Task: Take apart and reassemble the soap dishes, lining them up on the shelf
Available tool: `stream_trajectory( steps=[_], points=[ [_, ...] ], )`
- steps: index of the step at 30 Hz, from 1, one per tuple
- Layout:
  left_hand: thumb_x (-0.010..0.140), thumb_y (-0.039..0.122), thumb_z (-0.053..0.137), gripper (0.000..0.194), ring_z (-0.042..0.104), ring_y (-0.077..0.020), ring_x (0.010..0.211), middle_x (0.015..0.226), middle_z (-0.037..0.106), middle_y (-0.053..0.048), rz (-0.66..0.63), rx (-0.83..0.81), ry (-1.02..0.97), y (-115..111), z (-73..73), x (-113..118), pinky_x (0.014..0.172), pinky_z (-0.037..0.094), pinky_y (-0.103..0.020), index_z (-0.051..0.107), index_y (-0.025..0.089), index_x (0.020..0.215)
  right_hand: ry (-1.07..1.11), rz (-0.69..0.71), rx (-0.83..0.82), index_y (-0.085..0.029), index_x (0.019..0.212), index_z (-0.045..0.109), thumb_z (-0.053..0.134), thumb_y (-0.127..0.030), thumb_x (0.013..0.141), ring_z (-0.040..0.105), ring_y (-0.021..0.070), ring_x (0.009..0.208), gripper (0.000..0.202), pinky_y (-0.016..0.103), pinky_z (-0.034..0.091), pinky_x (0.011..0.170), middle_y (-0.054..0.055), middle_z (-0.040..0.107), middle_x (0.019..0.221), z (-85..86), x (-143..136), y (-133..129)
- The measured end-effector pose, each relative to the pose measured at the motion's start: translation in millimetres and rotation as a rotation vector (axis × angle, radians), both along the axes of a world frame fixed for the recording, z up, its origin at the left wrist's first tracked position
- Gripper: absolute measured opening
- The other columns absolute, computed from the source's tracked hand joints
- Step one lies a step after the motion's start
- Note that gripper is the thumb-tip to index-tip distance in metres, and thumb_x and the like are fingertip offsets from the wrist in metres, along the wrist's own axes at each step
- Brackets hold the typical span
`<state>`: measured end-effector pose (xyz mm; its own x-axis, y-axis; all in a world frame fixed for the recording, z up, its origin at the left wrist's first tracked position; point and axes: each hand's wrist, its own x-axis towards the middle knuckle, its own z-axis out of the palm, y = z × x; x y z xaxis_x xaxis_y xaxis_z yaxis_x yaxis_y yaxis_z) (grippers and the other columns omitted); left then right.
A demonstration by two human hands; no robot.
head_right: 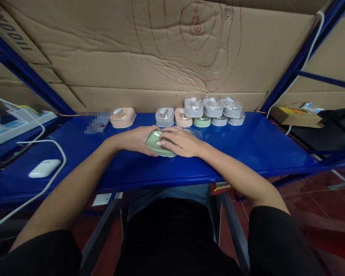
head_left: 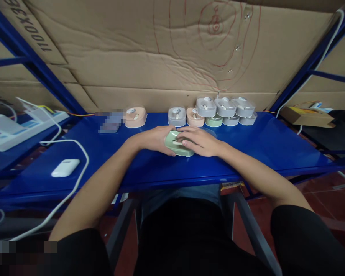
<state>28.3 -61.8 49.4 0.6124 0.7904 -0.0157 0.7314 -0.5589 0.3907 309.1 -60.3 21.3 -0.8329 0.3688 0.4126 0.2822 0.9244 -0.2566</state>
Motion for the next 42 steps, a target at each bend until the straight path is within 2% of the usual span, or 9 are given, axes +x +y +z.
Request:
stream_trajectory(
  steps=[6,12,18,21,24,29,35,39,42],
  points=[
    [0.069,0.072,0.094,0.082,0.079,-0.0379,0.115,0.126,0.082,-0.011,0.014,0.014,0.006,0.0,6.1,-0.7,0.092,0.056,-0.041,0.068,0.025,0.131,0.017,0.013,0.053,-0.02,0.146,0.078,0.037,-0.054,0.128,0.066,0.0362,0.157,0.057,0.063,0.056,0.128,0.021,0.076,0.158,-3.0,-1.1,-2.3],
    [0.07,0.071,0.093,0.087,0.078,-0.0387,0.123,0.137,0.081,-0.012,0.053,-0.002,-0.031,-0.3,10.3,-4.5,0.101,0.058,-0.043,0.068,0.026,0.14,0.144,-0.008,0.073,-0.021,0.143,0.078,0.04,-0.057,0.126,0.073,0.034,0.144,0.055,0.06,0.06,0.121,0.018,0.081,0.146,-9.3,-3.7,1.5],
    [0.067,0.093,0.083,0.112,0.074,-0.0447,0.132,0.144,0.077,-0.018,0.287,0.005,0.059,9.6,22.4,-33.4,0.108,0.057,-0.047,0.064,0.021,0.15,0.286,-0.312,0.136,-0.023,0.129,0.078,0.041,-0.061,0.123,0.075,0.0364,0.124,0.053,0.06,0.06,0.115,0.016,0.084,0.129,4.5,13.9,19.2],
    [0.066,0.096,0.083,0.115,0.075,-0.0459,0.128,0.138,0.079,-0.021,0.388,-0.019,0.219,14.6,27.1,-49.0,0.103,0.057,-0.046,0.066,0.018,0.149,0.056,-0.524,0.056,-0.02,0.124,0.079,0.05,-0.064,0.118,0.076,0.039,0.12,0.054,0.058,0.061,0.11,0.02,0.083,0.128,12.9,27.7,29.2],
    [0.067,0.093,0.082,0.113,0.076,-0.0467,0.126,0.134,0.081,-0.022,0.4,-0.062,0.274,16.3,29.0,-56.9,0.101,0.058,-0.046,0.067,0.017,0.15,-0.221,-0.624,-0.063,-0.017,0.131,0.078,0.065,-0.076,0.108,0.078,0.0434,0.122,0.065,0.058,0.064,0.103,0.024,0.082,0.135,15.9,38.6,35.5],
    [0.07,0.096,0.078,0.101,0.078,-0.0486,0.118,0.115,0.083,-0.022,0.383,-0.064,0.36,19.2,27.6,-59.9,0.098,0.061,-0.049,0.077,0.018,0.135,-0.423,-0.591,-0.126,-0.019,0.141,0.076,0.094,-0.076,0.086,0.079,0.0476,0.123,0.082,0.057,0.067,0.096,0.024,0.083,0.135,13.1,45.9,40.0],
    [0.072,0.089,0.083,0.086,0.08,-0.0482,0.114,0.115,0.085,-0.025,0.374,-0.04,0.384,28.8,15.4,-64.2,0.098,0.062,-0.053,0.082,0.02,0.123,-0.304,-0.638,-0.082,-0.014,0.162,0.066,0.09,-0.067,0.089,0.075,0.0519,0.131,0.093,0.064,0.064,0.106,0.027,0.078,0.144,24.4,42.2,28.9],
    [0.072,0.086,0.083,0.084,0.08,-0.044,0.106,0.105,0.084,-0.021,0.367,-0.051,0.385,29.3,9.3,-57.3,0.093,0.061,-0.049,0.081,0.019,0.123,-0.074,-0.414,-0.005,-0.019,0.172,0.06,0.086,-0.063,0.093,0.064,0.0507,0.149,0.094,0.068,0.055,0.125,0.024,0.068,0.163,17.8,18.0,9.8],
    [0.074,0.088,0.081,0.092,0.079,-0.0417,0.104,0.111,0.083,-0.021,0.347,-0.062,0.39,24.0,8.8,-44.4,0.091,0.06,-0.046,0.077,0.018,0.133,-0.024,-0.244,-0.01,-0.026,0.171,0.062,0.086,-0.062,0.093,0.065,0.047,0.146,0.089,0.067,0.054,0.127,0.019,0.071,0.157,3.1,-5.7,-4.3]
  ],
)
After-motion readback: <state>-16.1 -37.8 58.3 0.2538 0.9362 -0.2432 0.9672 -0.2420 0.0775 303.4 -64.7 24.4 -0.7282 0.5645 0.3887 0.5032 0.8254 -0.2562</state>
